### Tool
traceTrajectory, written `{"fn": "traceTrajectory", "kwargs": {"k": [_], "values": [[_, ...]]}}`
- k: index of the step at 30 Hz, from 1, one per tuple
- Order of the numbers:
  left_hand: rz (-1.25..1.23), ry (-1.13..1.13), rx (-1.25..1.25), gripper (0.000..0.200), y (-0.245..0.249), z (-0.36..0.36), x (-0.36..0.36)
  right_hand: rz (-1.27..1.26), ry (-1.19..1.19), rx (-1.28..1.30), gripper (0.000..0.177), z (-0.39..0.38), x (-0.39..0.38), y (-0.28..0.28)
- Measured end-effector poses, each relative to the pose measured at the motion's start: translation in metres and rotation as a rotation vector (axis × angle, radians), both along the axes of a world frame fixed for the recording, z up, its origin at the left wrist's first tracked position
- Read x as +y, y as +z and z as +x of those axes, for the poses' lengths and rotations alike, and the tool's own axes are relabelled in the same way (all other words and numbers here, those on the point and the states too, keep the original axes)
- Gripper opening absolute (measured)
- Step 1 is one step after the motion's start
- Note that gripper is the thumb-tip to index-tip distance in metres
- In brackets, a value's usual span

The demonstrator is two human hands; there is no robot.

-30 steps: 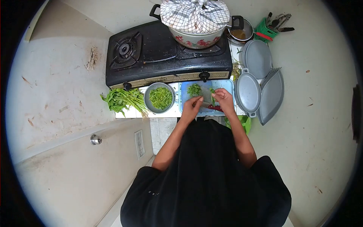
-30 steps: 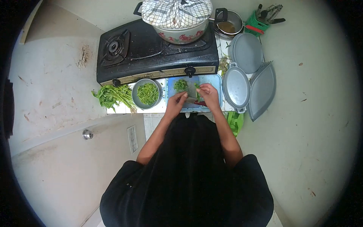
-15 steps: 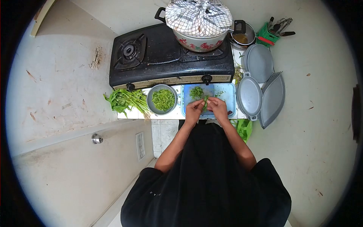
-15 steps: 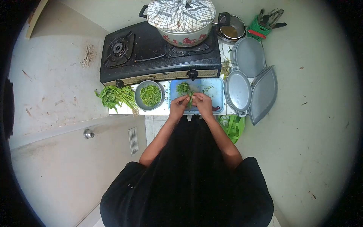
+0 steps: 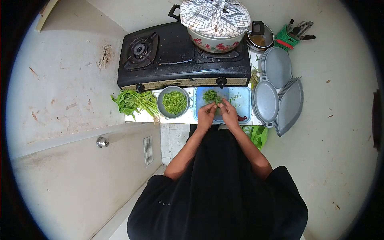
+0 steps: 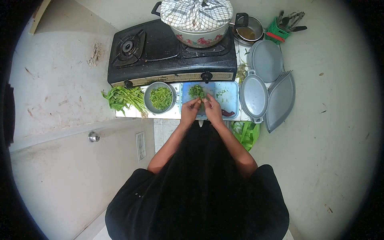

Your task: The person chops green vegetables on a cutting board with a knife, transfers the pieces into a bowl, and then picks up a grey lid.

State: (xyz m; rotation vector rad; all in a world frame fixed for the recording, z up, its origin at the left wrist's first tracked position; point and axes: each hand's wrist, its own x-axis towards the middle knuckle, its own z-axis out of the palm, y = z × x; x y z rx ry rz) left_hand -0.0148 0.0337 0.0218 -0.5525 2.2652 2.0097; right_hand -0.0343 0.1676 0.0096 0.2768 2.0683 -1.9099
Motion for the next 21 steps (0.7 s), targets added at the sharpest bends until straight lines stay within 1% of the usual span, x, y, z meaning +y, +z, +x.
{"fn": "traceTrajectory", "kwargs": {"k": [1, 3, 6, 7, 8, 9, 10, 11, 12, 13, 14, 15, 16, 17, 18, 20, 21], "values": [[-0.001, 0.000, -0.001, 0.026, 0.001, 0.000, -0.001, 0.027, 0.008, -0.005, 0.051, -0.001, 0.001, 0.001], [-0.131, -0.039, 0.077, 0.025, 0.007, -0.003, -0.003, 0.055, 0.014, -0.010, 0.050, -0.003, 0.004, 0.003], [-0.089, -0.053, 0.021, 0.024, 0.017, -0.008, -0.007, 0.073, 0.026, 0.012, 0.047, -0.006, 0.009, 0.008], [-0.090, -0.053, 0.023, 0.024, 0.015, -0.010, -0.010, 0.131, -0.013, 0.167, 0.045, -0.008, 0.010, 0.009], [-0.098, -0.101, 0.055, 0.023, 0.014, -0.012, -0.013, 0.190, -0.052, 0.320, 0.043, -0.010, 0.011, 0.010], [-0.105, -0.149, 0.086, 0.022, 0.011, -0.014, -0.017, 0.190, -0.052, 0.319, 0.043, -0.015, 0.014, 0.023], [-0.104, -0.149, 0.084, 0.022, 0.013, -0.015, -0.020, 0.422, 0.058, 0.616, 0.042, -0.022, 0.018, 0.046], [-0.142, -0.222, 0.088, 0.022, 0.017, -0.017, -0.022, 0.654, 0.173, 0.910, 0.043, -0.026, 0.020, 0.059], [-0.180, -0.295, 0.092, 0.023, 0.021, -0.018, -0.025, 0.655, 0.174, 0.907, 0.043, -0.026, 0.022, 0.056], [-0.180, -0.297, 0.091, 0.023, 0.025, -0.020, -0.028, 0.636, 0.285, 0.887, 0.043, -0.027, 0.023, 0.052], [-0.213, -0.363, 0.068, 0.022, 0.029, -0.023, -0.031, 0.616, 0.395, 0.865, 0.043, -0.027, 0.023, 0.049], [-0.247, -0.429, 0.047, 0.021, 0.030, -0.024, -0.034, 0.617, 0.392, 0.864, 0.043, -0.026, 0.024, 0.046], [-0.247, -0.432, 0.048, 0.021, 0.030, -0.025, -0.036, 0.527, 0.417, 0.740, 0.037, -0.026, 0.024, 0.042], [-0.193, -0.436, -0.001, 0.021, 0.030, -0.026, -0.038, 0.436, 0.441, 0.616, 0.032, -0.027, 0.023, 0.039], [-0.139, -0.439, -0.052, 0.021, 0.028, -0.026, -0.040, 0.436, 0.440, 0.616, 0.032, -0.026, 0.022, 0.034], [-0.134, -0.441, -0.089, 0.022, 0.023, -0.023, -0.043, 0.468, 0.357, 0.513, 0.023, -0.018, 0.019, 0.025], [-0.131, -0.440, -0.125, 0.022, 0.020, -0.022, -0.044, 0.470, 0.356, 0.510, 0.023, -0.014, 0.017, 0.027]]}}
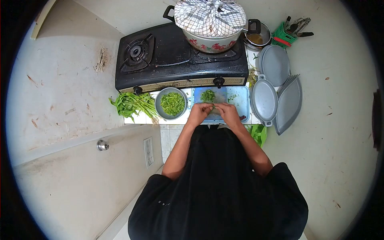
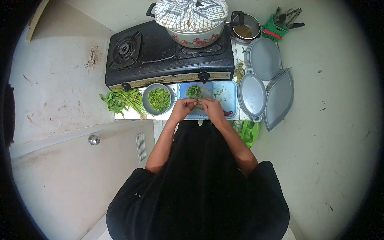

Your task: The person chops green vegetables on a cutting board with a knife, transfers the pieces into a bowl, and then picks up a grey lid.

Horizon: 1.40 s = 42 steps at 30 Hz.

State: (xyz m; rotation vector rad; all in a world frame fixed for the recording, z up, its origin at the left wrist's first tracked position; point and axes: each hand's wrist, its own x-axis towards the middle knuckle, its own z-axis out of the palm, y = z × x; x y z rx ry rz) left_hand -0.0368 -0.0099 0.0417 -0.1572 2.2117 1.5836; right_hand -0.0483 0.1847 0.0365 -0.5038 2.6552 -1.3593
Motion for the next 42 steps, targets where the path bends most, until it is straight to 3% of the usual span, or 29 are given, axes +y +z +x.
{"fn": "traceTrajectory", "kwargs": {"k": [4, 6, 10, 12, 22, 25, 27, 31, 33, 38, 42], "values": [[-0.029, -0.001, 0.054, 0.025, -0.006, 0.009, 0.000, -0.054, -0.051, -0.067, 0.017, 0.008, -0.005, 0.001], [-0.188, -0.107, 0.186, 0.026, -0.002, 0.012, 0.002, -0.041, -0.052, -0.092, 0.017, 0.009, -0.006, -0.001], [-0.178, -0.122, 0.169, 0.026, 0.007, 0.013, 0.009, -0.061, -0.088, -0.101, 0.015, 0.008, -0.007, 0.002], [-0.290, -0.082, 0.290, 0.025, 0.004, 0.014, 0.010, -0.073, -0.105, -0.117, 0.015, 0.009, -0.008, 0.004], [-0.422, 0.000, 0.373, 0.020, 0.005, 0.008, 0.023, -0.154, -0.244, -0.208, 0.016, 0.008, -0.011, -0.001], [-0.329, 0.104, 0.336, 0.021, 0.010, 0.006, 0.027, -0.267, -0.320, -0.258, 0.018, 0.008, -0.016, -0.010], [-0.181, 0.253, 0.179, 0.022, 0.013, 0.007, 0.032, -0.327, -0.350, -0.258, 0.018, 0.010, -0.020, -0.013], [-0.024, 0.405, 0.214, 0.024, -0.014, 0.014, 0.039, -0.371, -0.397, -0.266, 0.019, 0.015, -0.033, -0.010], [0.207, 0.521, 0.100, 0.027, -0.015, 0.019, 0.042, -0.360, -0.393, -0.253, 0.019, 0.016, -0.036, -0.007], [0.397, 0.570, -0.023, 0.029, -0.022, 0.019, 0.040, -0.287, -0.366, -0.093, 0.019, 0.018, -0.040, -0.008], [0.469, 0.637, -0.034, 0.030, -0.009, 0.017, 0.043, -0.261, -0.307, -0.128, 0.022, 0.020, -0.042, 0.000]]}}
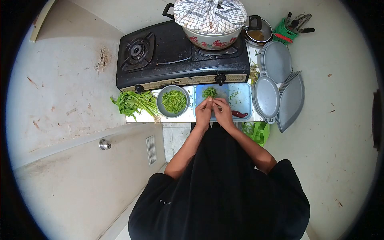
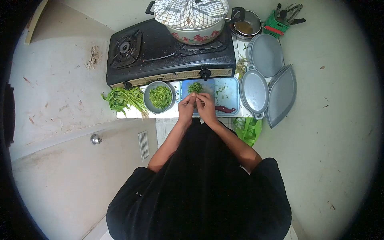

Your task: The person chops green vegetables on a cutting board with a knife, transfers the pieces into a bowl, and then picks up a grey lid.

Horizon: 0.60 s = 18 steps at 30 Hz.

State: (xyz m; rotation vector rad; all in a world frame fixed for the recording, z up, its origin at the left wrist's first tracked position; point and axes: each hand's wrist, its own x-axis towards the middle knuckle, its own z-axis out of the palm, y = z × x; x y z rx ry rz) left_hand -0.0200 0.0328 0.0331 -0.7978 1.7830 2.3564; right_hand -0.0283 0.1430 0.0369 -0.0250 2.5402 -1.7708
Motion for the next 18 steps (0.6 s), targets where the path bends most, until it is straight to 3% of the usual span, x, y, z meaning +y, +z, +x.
{"fn": "traceTrajectory", "kwargs": {"k": [2, 3, 6, 11, 18], "values": [[0.103, 0.041, -0.009, 0.030, -0.001, -0.002, -0.003, -0.137, 0.066, -0.073, 0.025, 0.002, -0.001, 0.006], [0.207, 0.079, -0.018, 0.029, -0.005, -0.003, -0.005, -0.137, 0.068, -0.073, 0.025, 0.002, -0.001, 0.003], [0.211, 0.075, -0.096, 0.029, -0.013, -0.006, -0.015, -0.092, 0.139, 0.013, 0.027, 0.000, 0.002, 0.001], [0.426, 0.004, -0.114, 0.024, 0.006, -0.015, -0.026, -0.133, 0.022, 0.021, 0.024, -0.011, 0.013, 0.005], [0.480, -0.183, -0.157, 0.017, 0.005, -0.014, -0.030, -0.393, 0.149, -0.397, 0.030, -0.031, 0.029, 0.011]]}}
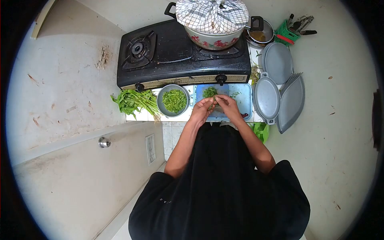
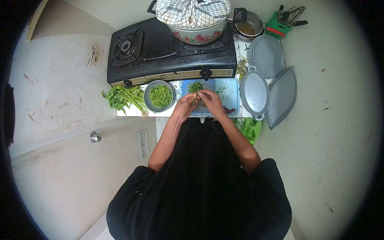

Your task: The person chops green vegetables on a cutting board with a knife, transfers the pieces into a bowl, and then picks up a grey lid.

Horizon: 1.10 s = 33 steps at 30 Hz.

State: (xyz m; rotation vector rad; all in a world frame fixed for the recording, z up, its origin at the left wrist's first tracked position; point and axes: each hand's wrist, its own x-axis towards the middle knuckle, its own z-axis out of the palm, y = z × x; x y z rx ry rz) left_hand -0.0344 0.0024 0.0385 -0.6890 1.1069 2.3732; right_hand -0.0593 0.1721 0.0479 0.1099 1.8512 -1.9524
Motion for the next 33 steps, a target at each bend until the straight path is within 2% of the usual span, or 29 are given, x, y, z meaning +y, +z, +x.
{"fn": "traceTrajectory", "kwargs": {"k": [3, 7, 9, 12, 16, 18, 19, 21, 24, 28, 30, 33], "values": [[-0.025, -0.040, -0.015, 0.018, 0.000, 0.001, -0.001, -0.013, 0.013, -0.052, 0.029, -0.001, 0.002, 0.019], [-0.030, -0.069, -0.015, 0.017, 0.003, 0.004, 0.000, -0.084, 0.009, -0.005, 0.028, 0.000, 0.006, -0.003], [-0.014, -0.095, 0.003, 0.017, 0.004, 0.007, -0.002, 0.055, 0.022, 0.029, 0.026, 0.001, 0.007, -0.011], [-0.030, -0.101, -0.019, 0.016, 0.001, 0.012, -0.002, 0.129, 0.013, 0.030, 0.024, 0.005, 0.009, -0.015], [-0.074, -0.099, -0.069, 0.017, -0.007, 0.024, 0.001, 0.078, -0.026, 0.022, 0.022, 0.012, 0.011, -0.025], [-0.144, -0.050, -0.079, 0.022, -0.014, 0.029, 0.001, 0.330, 0.047, 0.167, 0.028, 0.011, 0.026, -0.031], [-0.144, -0.046, -0.082, 0.022, -0.017, 0.032, -0.001, 0.331, 0.051, 0.165, 0.028, 0.013, 0.037, -0.034], [-0.219, 0.025, -0.064, 0.023, -0.023, 0.035, -0.005, 0.784, 0.187, 0.587, 0.043, 0.019, 0.059, -0.037], [-0.286, 0.051, -0.018, 0.024, -0.031, 0.038, -0.017, 0.921, 0.333, 0.554, 0.043, 0.033, 0.082, -0.032], [-0.251, 0.090, 0.000, 0.024, -0.031, 0.039, -0.029, 0.893, 0.374, 0.570, 0.041, 0.040, 0.097, -0.046], [-0.246, 0.100, 0.001, 0.024, -0.026, 0.040, -0.030, 0.834, 0.356, 0.576, 0.030, 0.041, 0.097, -0.049], [-0.237, 0.116, -0.003, 0.024, -0.020, 0.042, -0.033, 0.758, 0.322, 0.572, 0.024, 0.042, 0.095, -0.042]]}}
